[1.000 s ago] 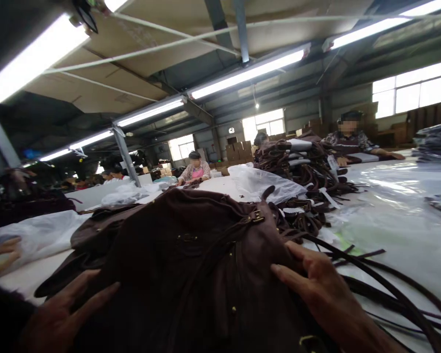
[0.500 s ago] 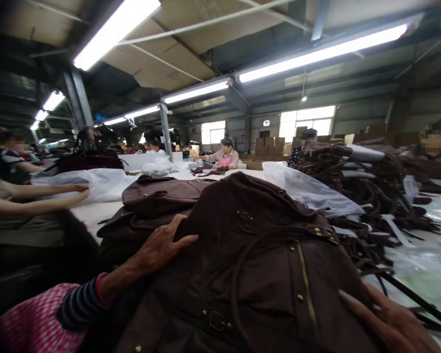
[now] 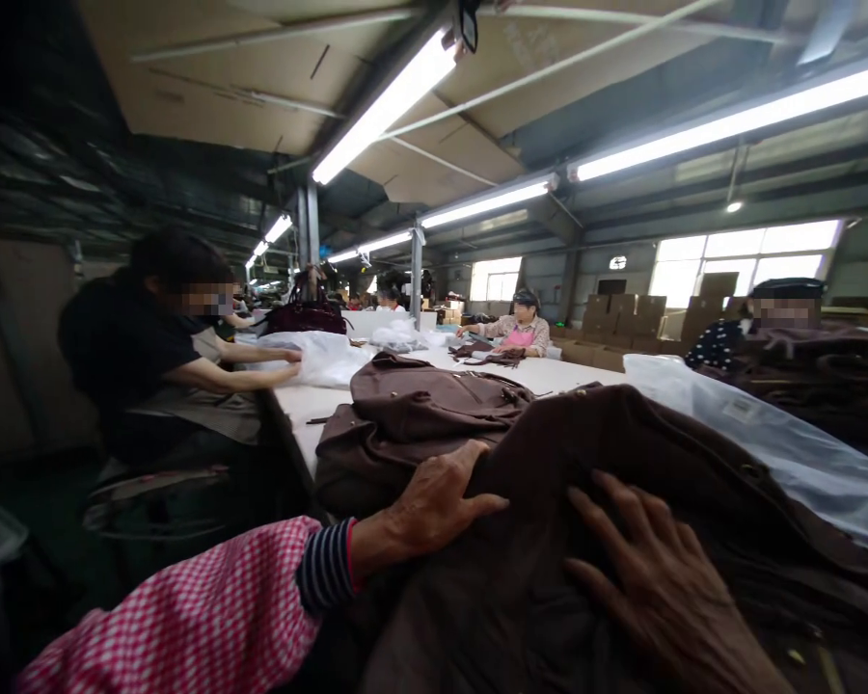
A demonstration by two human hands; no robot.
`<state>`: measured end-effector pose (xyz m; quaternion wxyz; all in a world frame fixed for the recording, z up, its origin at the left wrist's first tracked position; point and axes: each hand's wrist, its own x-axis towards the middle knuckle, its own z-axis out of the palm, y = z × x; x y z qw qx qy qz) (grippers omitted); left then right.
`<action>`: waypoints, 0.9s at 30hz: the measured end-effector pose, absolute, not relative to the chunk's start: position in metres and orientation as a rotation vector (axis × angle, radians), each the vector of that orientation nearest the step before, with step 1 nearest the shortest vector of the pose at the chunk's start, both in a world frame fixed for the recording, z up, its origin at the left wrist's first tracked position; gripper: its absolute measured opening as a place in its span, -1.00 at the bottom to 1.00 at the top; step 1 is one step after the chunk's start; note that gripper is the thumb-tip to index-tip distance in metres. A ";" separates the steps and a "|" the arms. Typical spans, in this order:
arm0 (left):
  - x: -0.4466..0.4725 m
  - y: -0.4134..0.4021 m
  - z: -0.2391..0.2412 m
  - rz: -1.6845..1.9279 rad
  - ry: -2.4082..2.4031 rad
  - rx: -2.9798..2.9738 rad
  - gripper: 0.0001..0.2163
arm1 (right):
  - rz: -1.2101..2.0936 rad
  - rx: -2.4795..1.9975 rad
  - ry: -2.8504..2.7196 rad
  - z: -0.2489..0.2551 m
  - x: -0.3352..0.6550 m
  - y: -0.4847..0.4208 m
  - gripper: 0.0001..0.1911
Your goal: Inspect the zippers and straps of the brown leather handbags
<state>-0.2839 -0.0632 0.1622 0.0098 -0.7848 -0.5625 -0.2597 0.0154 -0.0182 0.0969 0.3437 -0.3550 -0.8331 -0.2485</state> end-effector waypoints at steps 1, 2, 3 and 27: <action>-0.291 -0.064 0.167 -0.728 -1.640 -2.398 -0.65 | -0.707 -0.897 -2.179 0.090 0.003 -0.014 -0.43; -0.300 -0.064 0.174 -0.639 -1.526 -2.321 -0.71 | -0.759 -0.885 -2.184 0.084 -0.005 -0.011 -0.43; -0.310 -0.063 0.182 -0.552 -1.436 -2.228 -0.75 | -0.792 -0.881 -2.185 0.079 -0.010 -0.009 -0.44; -0.368 0.012 0.383 -1.496 -1.797 -1.434 -0.64 | -0.685 -0.903 -2.181 0.071 -0.007 -0.004 -0.53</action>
